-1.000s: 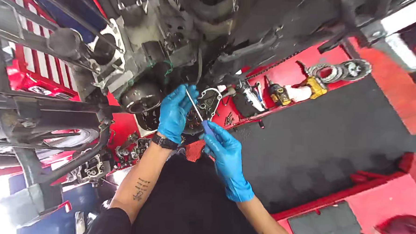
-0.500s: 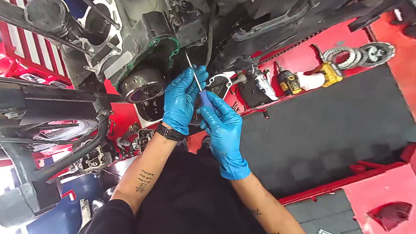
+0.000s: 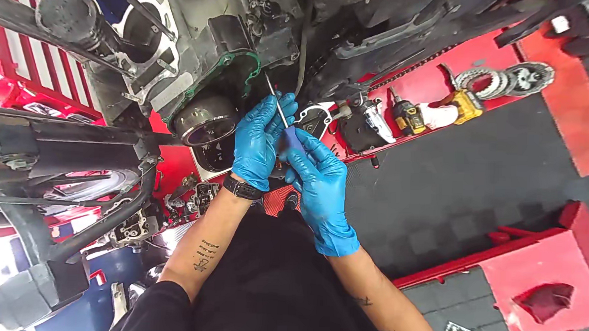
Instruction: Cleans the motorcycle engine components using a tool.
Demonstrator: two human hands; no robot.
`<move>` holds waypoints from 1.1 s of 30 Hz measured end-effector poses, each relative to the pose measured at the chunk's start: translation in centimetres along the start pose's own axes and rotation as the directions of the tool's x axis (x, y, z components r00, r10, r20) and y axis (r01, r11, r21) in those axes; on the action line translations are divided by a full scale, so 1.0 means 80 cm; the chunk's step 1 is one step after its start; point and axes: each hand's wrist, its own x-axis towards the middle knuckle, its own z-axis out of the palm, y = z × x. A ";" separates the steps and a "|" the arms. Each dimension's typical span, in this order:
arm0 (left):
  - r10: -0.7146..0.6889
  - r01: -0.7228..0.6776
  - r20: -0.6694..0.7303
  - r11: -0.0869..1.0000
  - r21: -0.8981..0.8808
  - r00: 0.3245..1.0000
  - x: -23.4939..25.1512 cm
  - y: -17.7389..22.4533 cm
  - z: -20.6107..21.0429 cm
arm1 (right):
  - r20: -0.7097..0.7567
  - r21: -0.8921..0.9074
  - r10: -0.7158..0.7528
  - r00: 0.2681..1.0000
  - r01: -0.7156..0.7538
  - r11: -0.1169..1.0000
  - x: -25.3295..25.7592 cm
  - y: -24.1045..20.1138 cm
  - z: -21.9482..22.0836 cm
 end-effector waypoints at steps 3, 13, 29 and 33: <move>-0.027 0.022 0.108 0.999 0.042 0.994 0.001 0.002 -0.008 | 0.063 0.162 0.220 0.974 -0.227 0.960 -0.002 -0.020 0.001; -0.107 0.105 0.054 0.994 0.028 0.993 0.005 0.006 -0.007 | 0.142 0.365 0.376 0.916 -0.401 0.840 -0.024 -0.031 -0.010; -0.062 0.045 0.475 0.998 0.046 0.878 -0.008 -0.015 -0.052 | 0.121 0.419 0.361 0.925 -0.377 0.826 -0.030 -0.029 -0.010; -0.127 0.125 0.527 0.991 0.040 0.840 -0.006 -0.008 -0.051 | 0.071 0.439 0.445 0.893 -0.429 0.790 -0.030 -0.034 -0.007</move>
